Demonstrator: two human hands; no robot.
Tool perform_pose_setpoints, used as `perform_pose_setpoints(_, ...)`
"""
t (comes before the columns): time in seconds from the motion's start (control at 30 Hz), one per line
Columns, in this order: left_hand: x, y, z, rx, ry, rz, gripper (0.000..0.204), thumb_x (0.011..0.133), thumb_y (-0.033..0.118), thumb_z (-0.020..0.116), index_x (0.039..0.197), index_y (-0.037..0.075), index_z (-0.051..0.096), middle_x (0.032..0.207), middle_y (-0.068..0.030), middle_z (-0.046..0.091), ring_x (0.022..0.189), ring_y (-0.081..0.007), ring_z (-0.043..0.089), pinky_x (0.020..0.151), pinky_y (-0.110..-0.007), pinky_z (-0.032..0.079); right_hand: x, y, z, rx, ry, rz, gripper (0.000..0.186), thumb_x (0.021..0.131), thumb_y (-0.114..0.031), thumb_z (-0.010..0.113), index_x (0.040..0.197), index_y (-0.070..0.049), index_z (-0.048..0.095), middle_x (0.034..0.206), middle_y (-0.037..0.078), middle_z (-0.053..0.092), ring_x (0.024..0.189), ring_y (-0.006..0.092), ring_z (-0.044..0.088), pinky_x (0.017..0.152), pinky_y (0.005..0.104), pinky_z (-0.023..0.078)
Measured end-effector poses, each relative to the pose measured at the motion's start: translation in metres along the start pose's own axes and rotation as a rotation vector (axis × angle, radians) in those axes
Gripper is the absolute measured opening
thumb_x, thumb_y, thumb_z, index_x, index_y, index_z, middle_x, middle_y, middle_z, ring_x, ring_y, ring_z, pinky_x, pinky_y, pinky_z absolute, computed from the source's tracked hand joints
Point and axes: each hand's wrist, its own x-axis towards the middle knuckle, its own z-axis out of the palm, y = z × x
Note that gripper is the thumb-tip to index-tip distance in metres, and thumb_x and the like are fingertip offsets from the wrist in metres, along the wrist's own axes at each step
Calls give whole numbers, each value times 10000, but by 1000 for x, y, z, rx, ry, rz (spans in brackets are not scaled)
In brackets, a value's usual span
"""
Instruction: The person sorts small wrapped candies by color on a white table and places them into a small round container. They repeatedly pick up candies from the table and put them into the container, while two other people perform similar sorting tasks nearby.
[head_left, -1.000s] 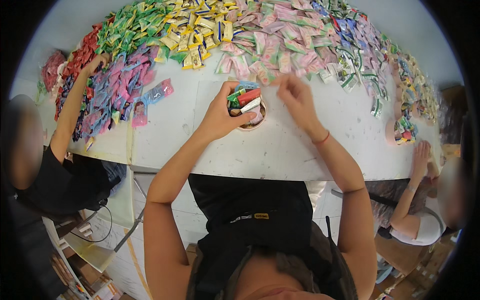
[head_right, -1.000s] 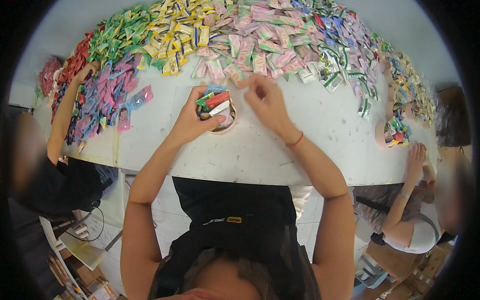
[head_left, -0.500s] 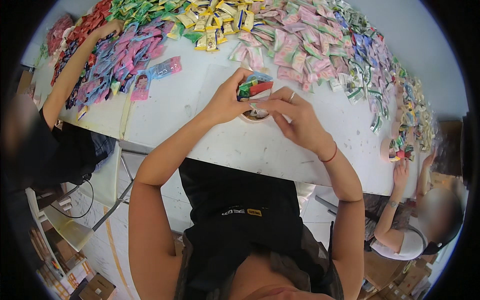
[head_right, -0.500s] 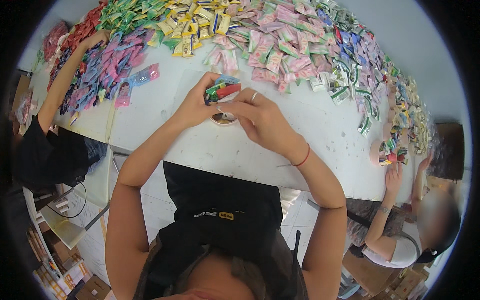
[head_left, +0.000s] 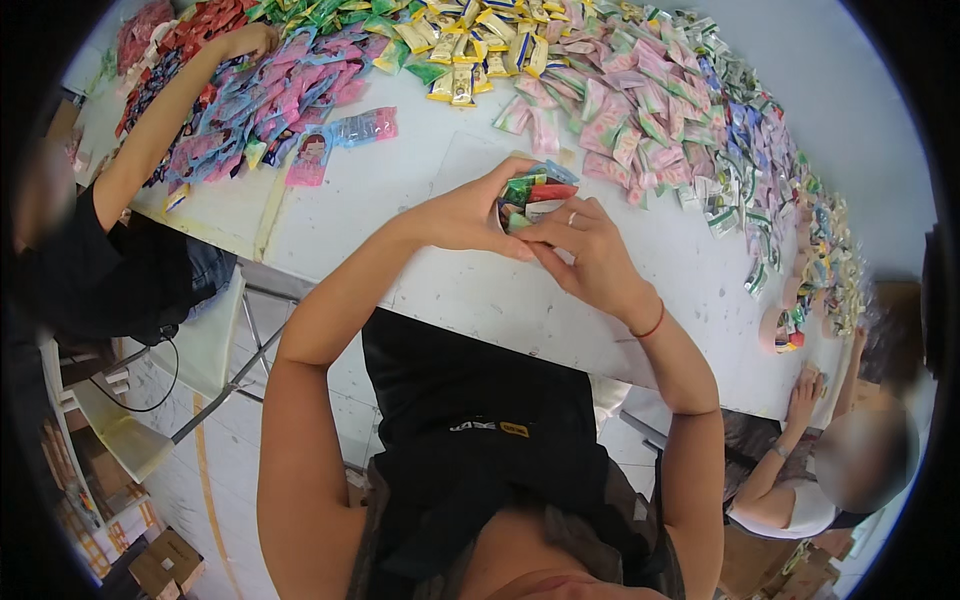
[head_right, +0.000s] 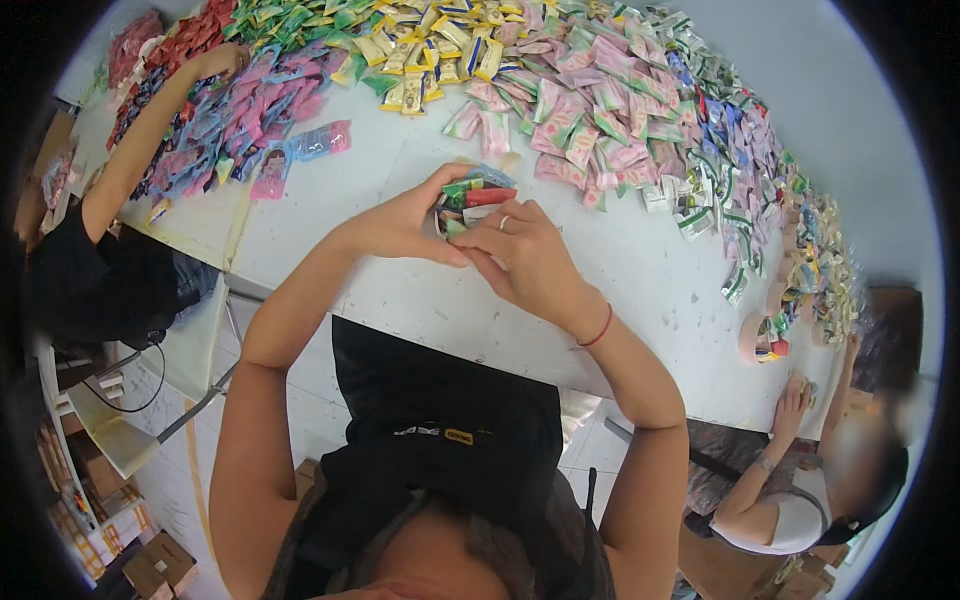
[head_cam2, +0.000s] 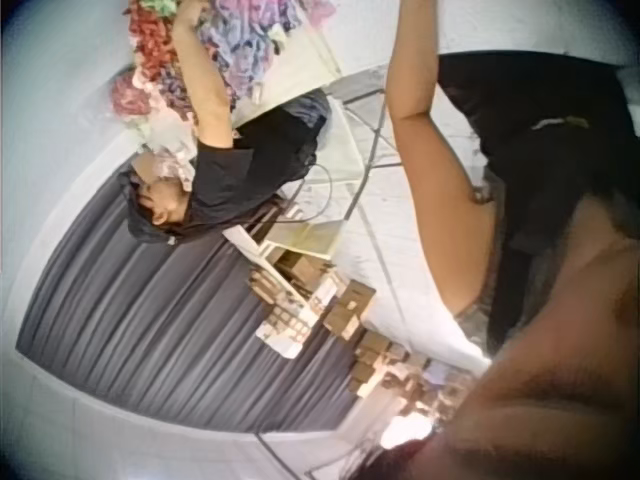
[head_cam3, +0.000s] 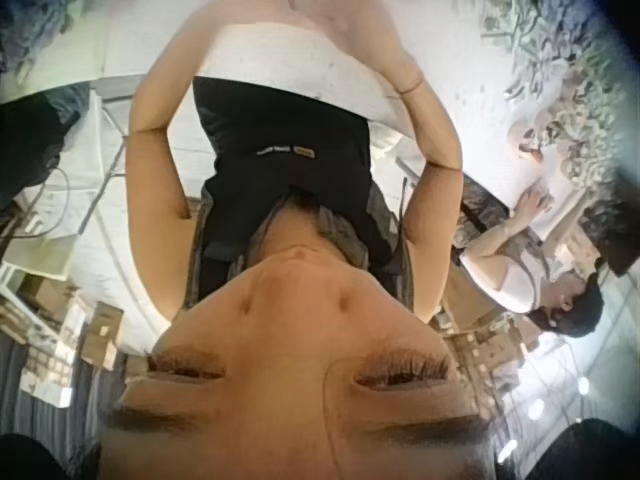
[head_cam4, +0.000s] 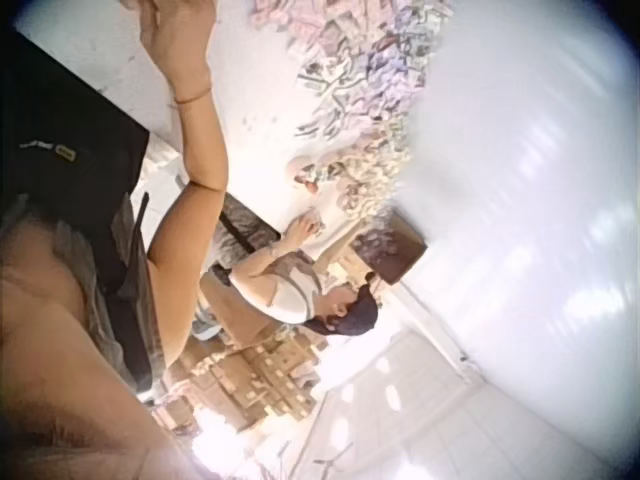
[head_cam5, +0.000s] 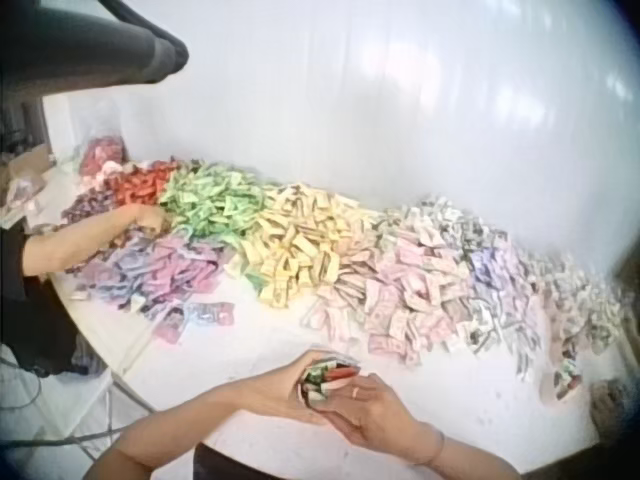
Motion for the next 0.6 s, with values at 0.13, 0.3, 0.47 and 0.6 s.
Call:
perform_pose_setpoints(0.13,3,-1,7,-134,85,-179,743,758,106,827,1367,38,406,1226,-102,592,1162,-191,561,1011,-338,447,33,15,-36,393,-181,113,138,815,-39,682,919,-81,761,809,53,701,781,252,643,756,366,488)
perform_pose_setpoints(0.3,9,-20,11,9,157,-103,650,755,50,787,1306,54,441,1183,-87,608,1094,-181,584,967,-329,455,132,62,7,-228,56,-136,337,835,-65,633,1168,-105,659,1077,97,677,944,285,641,777,405,529)
perform_pose_setpoints(0.47,9,-14,12,-27,158,-98,584,753,44,783,1239,67,460,1155,-79,609,1081,-178,578,962,-331,451,181,116,38,-507,-101,-236,362,849,-99,647,1209,-133,657,1145,109,659,1024,302,631,844,419,528)
perform_pose_setpoints(0.6,7,-14,9,-21,178,-77,576,754,37,779,1235,68,463,1129,-73,615,1048,-169,580,937,-321,459,148,81,-14,48,207,-46,233,908,-118,637,1126,-48,683,1041,72,668,981,197,645,748,318,521)
